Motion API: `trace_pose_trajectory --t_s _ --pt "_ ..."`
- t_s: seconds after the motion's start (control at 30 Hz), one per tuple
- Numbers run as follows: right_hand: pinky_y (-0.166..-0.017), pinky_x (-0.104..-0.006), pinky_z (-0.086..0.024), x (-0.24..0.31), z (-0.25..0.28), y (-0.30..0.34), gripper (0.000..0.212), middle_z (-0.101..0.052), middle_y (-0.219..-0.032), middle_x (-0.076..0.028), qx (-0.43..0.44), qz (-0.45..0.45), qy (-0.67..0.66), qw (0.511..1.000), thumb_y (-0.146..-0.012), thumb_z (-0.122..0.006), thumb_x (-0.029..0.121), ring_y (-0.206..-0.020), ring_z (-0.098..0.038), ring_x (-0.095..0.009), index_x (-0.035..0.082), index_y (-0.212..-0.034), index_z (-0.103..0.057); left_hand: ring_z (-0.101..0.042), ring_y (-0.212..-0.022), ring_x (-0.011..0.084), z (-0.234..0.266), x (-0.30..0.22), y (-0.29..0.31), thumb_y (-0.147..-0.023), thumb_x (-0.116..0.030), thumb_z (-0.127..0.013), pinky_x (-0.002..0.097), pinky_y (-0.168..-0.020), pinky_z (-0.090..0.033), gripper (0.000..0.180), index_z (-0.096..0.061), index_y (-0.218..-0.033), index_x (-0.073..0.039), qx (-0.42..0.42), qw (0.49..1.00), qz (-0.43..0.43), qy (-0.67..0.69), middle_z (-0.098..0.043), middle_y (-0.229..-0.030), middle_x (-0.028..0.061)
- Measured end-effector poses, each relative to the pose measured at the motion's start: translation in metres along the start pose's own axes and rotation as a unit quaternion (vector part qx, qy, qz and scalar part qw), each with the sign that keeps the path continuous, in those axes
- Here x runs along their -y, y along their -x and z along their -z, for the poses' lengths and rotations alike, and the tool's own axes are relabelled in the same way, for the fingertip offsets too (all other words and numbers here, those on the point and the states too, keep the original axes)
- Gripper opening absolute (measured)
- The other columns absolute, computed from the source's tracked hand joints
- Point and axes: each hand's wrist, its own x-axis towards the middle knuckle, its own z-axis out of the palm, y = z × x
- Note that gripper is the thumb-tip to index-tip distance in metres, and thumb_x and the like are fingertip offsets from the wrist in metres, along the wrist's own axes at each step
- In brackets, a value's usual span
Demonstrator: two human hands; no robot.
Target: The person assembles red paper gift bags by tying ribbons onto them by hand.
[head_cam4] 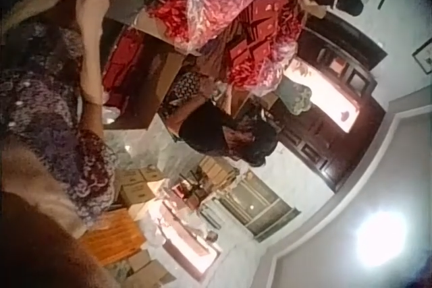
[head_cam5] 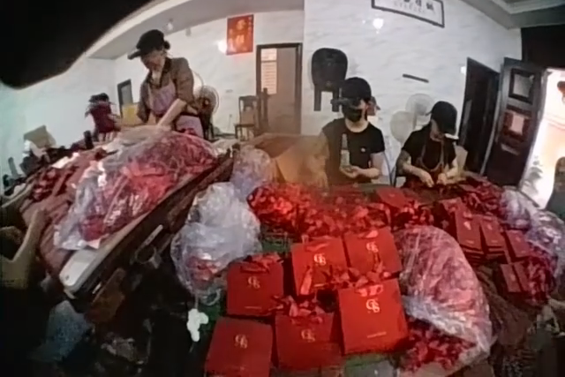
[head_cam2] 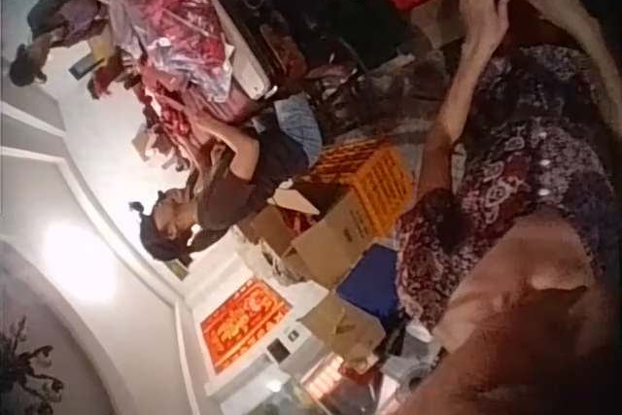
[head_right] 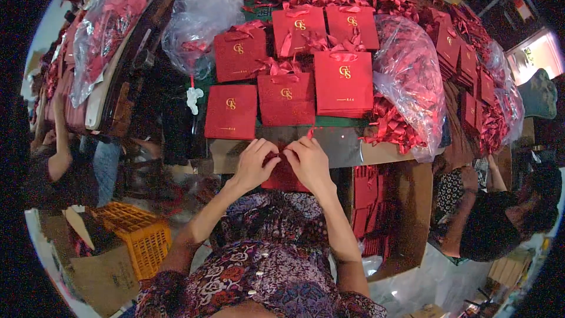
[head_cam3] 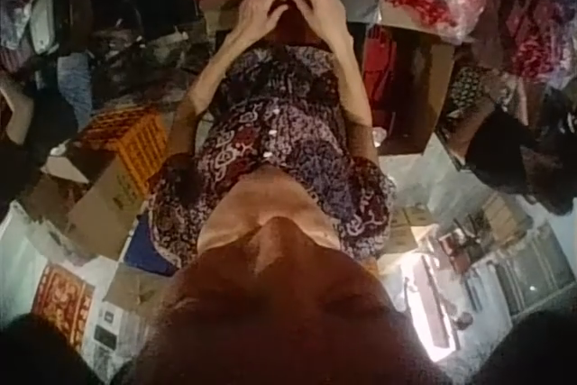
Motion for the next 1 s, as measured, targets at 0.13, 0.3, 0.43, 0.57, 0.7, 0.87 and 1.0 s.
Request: trace_pose_trajectory --t_s 0.13,0.3,0.43,0.57,0.7,0.87,1.0 --pt "-0.073 -0.0400 -0.048 0.006 0.007 0.006 0.010 -0.063 -0.088 -0.012 -0.061 -0.014 -0.040 0.997 -0.087 -0.069 0.012 -0.085 -0.060 -0.032 0.004 -0.092 -0.069 -0.054 -0.083 0.0330 0.001 0.004 0.004 -0.082 -0.010 -0.069 0.0421 -0.073 -0.045 0.016 -0.057 -0.091 -0.005 -0.018 1.000 -0.003 0.000 -0.055 -0.087 0.0115" --pt "-0.077 -0.0407 -0.048 0.001 0.010 0.017 0.012 -0.062 -0.088 -0.011 -0.050 -0.025 -0.039 0.998 -0.087 -0.069 0.015 -0.089 -0.058 -0.032 0.005 -0.093 -0.070 -0.053 -0.083 0.0323 -0.003 0.001 0.007 -0.083 -0.007 -0.067 0.0411 -0.072 -0.045 0.011 -0.058 -0.089 -0.004 -0.017 0.998 -0.060 -0.012 -0.056 -0.087 0.0105" --pt "-0.079 -0.0410 -0.048 -0.006 0.009 0.023 0.012 -0.063 -0.087 -0.011 -0.056 -0.031 -0.055 0.996 -0.088 -0.068 0.016 -0.090 -0.058 -0.032 0.005 -0.092 -0.070 -0.053 -0.083 0.0313 -0.002 -0.007 0.007 -0.083 -0.007 -0.069 0.0403 -0.072 -0.046 0.012 -0.062 -0.092 -0.004 -0.013 0.996 -0.091 -0.016 -0.058 -0.088 0.0103" --pt "-0.080 -0.0418 -0.049 -0.011 0.014 0.017 0.014 -0.065 -0.088 -0.010 0.012 -0.004 -0.010 1.000 -0.089 -0.064 0.018 -0.089 -0.059 -0.032 0.009 -0.090 -0.074 -0.054 -0.083 0.0310 -0.004 -0.002 0.009 -0.083 -0.008 -0.069 0.0397 -0.072 -0.047 0.013 -0.063 -0.094 -0.004 -0.009 0.991 -0.129 -0.037 -0.058 -0.090 0.0098" --pt "-0.077 -0.0395 -0.050 -0.023 0.010 0.006 0.016 -0.068 -0.086 -0.014 0.091 0.014 -0.092 0.991 -0.088 -0.065 0.017 -0.085 -0.064 -0.032 0.004 -0.093 -0.072 -0.054 -0.082 0.0288 0.000 0.001 0.008 -0.084 -0.009 -0.067 0.0375 -0.072 -0.048 0.013 -0.063 -0.095 -0.004 0.021 0.981 -0.184 -0.059 -0.057 -0.089 0.0086" --pt "-0.079 -0.0404 -0.051 -0.029 0.004 -0.001 0.017 -0.070 -0.087 -0.015 0.117 0.016 -0.135 0.984 -0.089 -0.064 0.018 -0.086 -0.066 -0.032 0.004 -0.092 -0.072 -0.057 -0.083 0.0275 0.003 -0.002 0.005 -0.075 -0.004 -0.072 0.0358 -0.073 -0.047 0.017 -0.065 -0.091 -0.005 0.020 0.983 -0.179 -0.046 -0.062 -0.091 0.0078" --pt "-0.079 -0.0399 -0.052 -0.035 0.004 -0.008 0.016 -0.070 -0.087 -0.014 0.137 0.045 -0.193 0.970 -0.089 -0.064 0.020 -0.087 -0.067 -0.032 0.006 -0.091 -0.072 -0.054 -0.084 0.0307 0.000 -0.001 0.006 -0.083 -0.006 -0.068 0.0389 -0.075 -0.047 0.014 -0.063 -0.096 -0.003 0.020 0.991 -0.131 0.013 -0.058 -0.091 0.0100"
